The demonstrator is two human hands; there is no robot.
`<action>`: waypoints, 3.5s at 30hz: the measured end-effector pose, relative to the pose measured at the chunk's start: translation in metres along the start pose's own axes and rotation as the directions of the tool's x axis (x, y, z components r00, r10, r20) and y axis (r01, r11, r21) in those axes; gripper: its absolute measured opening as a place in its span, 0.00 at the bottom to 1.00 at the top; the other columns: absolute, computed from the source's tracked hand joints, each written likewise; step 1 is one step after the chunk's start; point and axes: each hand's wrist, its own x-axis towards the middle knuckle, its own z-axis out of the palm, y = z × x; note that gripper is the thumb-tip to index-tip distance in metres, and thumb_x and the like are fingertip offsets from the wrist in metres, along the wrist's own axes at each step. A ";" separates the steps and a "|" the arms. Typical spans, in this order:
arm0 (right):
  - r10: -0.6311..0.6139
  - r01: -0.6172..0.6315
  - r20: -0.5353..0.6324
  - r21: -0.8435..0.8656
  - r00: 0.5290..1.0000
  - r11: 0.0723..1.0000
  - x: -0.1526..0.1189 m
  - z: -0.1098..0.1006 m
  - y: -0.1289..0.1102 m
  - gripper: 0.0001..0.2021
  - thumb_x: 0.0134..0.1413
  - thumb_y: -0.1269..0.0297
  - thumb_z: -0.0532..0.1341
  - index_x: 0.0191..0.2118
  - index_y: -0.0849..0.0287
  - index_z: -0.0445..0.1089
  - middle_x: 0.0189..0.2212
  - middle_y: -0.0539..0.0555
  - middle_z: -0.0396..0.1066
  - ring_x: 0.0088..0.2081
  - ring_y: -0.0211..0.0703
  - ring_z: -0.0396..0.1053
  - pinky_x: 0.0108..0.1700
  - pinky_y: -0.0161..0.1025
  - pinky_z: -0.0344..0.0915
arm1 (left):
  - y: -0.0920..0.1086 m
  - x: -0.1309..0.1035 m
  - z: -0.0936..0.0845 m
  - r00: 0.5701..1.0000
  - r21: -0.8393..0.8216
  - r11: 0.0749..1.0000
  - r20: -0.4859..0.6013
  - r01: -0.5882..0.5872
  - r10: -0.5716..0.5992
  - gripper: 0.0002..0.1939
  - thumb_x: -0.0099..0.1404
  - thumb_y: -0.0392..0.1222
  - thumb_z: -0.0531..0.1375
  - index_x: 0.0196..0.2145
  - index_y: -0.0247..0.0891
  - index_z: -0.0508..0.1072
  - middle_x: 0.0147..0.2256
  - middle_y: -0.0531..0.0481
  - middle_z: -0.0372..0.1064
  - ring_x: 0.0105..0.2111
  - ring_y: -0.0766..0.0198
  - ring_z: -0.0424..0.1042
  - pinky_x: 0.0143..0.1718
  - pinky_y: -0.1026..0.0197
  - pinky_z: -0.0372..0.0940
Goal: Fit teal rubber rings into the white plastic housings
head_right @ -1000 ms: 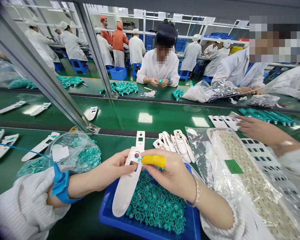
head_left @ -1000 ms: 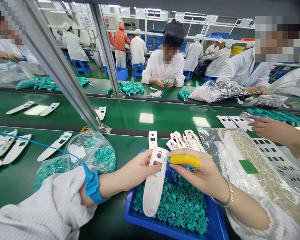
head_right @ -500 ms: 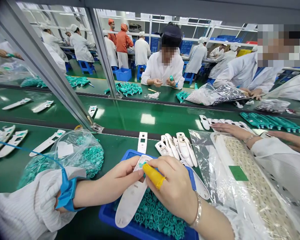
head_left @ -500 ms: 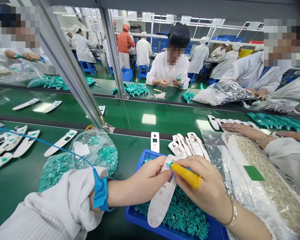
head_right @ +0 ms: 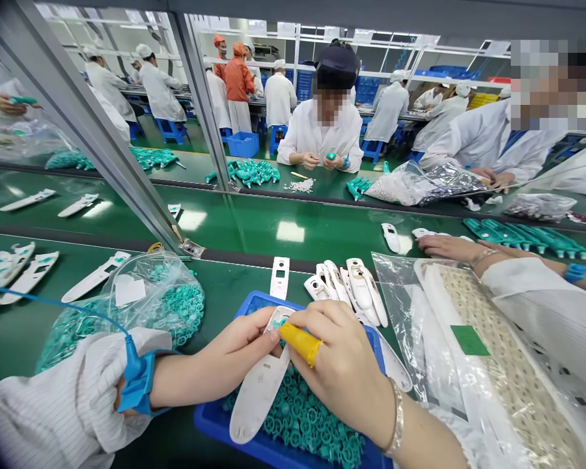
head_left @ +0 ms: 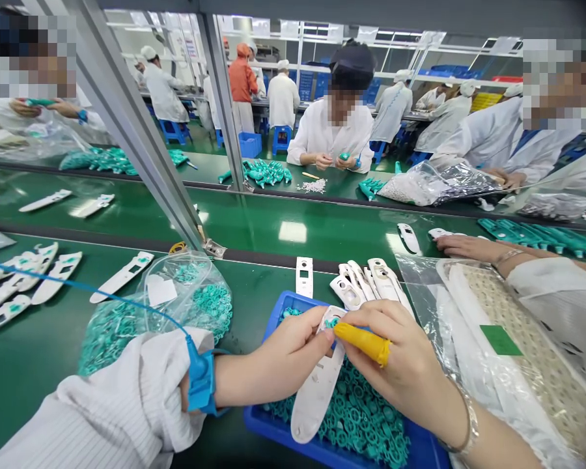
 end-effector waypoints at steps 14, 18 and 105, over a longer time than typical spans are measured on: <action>0.064 -0.063 -0.112 0.011 0.992 0.998 0.000 0.014 -0.005 0.09 0.53 0.74 0.58 0.40 0.58 0.63 0.33 0.53 0.70 0.37 0.43 0.66 0.38 0.42 0.64 | -0.003 -0.003 0.001 0.989 0.170 0.981 -0.092 -0.097 0.114 0.15 0.68 0.38 0.45 0.48 0.39 0.64 0.35 0.51 0.67 0.36 0.65 0.66 0.39 0.63 0.61; 0.073 -0.064 -0.085 0.093 0.994 0.994 -0.002 0.019 -0.003 0.12 0.52 0.75 0.58 0.44 0.58 0.62 0.36 0.53 0.69 0.40 0.43 0.65 0.41 0.43 0.64 | -0.003 -0.003 0.002 0.983 0.156 0.978 -0.099 -0.139 0.156 0.15 0.67 0.36 0.45 0.49 0.39 0.65 0.38 0.50 0.67 0.38 0.65 0.66 0.41 0.63 0.61; 0.159 -0.092 0.576 -0.143 0.802 0.985 0.001 0.050 0.019 0.05 0.49 0.74 0.56 0.33 0.62 0.68 0.30 0.54 0.70 0.28 0.40 0.69 0.31 0.36 0.63 | 0.003 0.049 -0.067 0.981 -0.127 0.986 -0.144 0.112 -0.130 0.33 0.50 0.27 0.55 0.53 0.38 0.48 0.35 0.50 0.65 0.24 0.68 0.69 0.28 0.58 0.70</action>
